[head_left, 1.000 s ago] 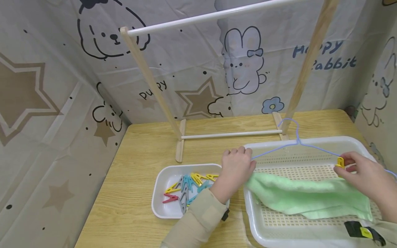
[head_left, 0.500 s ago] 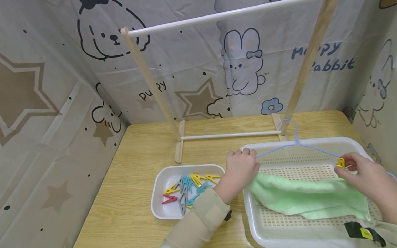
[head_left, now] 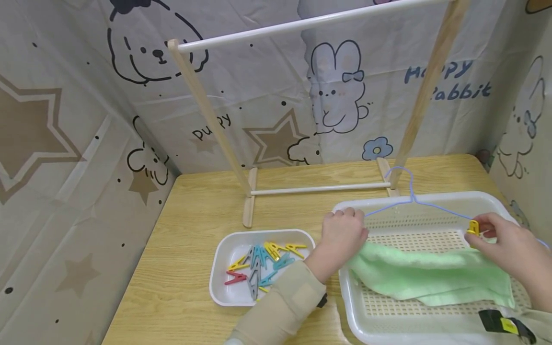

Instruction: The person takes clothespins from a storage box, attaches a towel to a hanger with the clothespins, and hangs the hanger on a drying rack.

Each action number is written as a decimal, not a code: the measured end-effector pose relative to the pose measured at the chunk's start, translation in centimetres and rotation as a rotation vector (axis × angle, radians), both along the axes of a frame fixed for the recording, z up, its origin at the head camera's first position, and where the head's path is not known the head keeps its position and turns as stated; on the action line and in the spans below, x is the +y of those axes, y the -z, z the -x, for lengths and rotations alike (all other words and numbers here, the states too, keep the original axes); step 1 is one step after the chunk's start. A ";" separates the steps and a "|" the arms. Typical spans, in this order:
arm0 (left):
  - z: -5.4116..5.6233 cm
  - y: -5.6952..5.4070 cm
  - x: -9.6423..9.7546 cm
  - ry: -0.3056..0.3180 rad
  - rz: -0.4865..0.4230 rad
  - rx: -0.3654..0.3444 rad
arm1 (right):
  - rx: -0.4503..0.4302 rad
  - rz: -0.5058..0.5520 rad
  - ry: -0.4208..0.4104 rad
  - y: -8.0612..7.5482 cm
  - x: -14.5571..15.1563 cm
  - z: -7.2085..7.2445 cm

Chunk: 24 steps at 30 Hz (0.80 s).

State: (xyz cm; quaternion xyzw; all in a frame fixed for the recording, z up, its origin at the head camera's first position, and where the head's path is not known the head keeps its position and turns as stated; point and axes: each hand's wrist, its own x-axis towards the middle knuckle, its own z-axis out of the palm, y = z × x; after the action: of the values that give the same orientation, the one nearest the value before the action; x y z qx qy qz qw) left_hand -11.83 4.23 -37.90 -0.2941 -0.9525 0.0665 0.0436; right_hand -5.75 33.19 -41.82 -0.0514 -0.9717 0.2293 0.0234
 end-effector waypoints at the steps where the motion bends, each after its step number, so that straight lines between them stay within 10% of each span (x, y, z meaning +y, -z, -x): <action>1: 0.0 0.0 0.1 -0.002 0.005 -0.008 | -0.007 0.010 -0.010 -0.1 0.0 0.0; 12: 0.0 0.4 0.9 -0.005 -0.016 -0.016 | 0.031 -0.010 0.017 5.7 4.0 1.1; 24: 0.3 0.9 1.4 0.051 -0.038 -0.020 | 0.004 0.030 -0.008 -0.8 -0.9 -0.4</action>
State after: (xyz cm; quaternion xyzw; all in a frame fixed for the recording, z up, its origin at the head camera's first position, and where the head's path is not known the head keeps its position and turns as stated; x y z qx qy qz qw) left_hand -12.09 5.60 -38.84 -0.3181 -0.9461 0.0441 0.0415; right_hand -5.39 32.28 -40.98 -0.0475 -0.9683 0.2440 0.0238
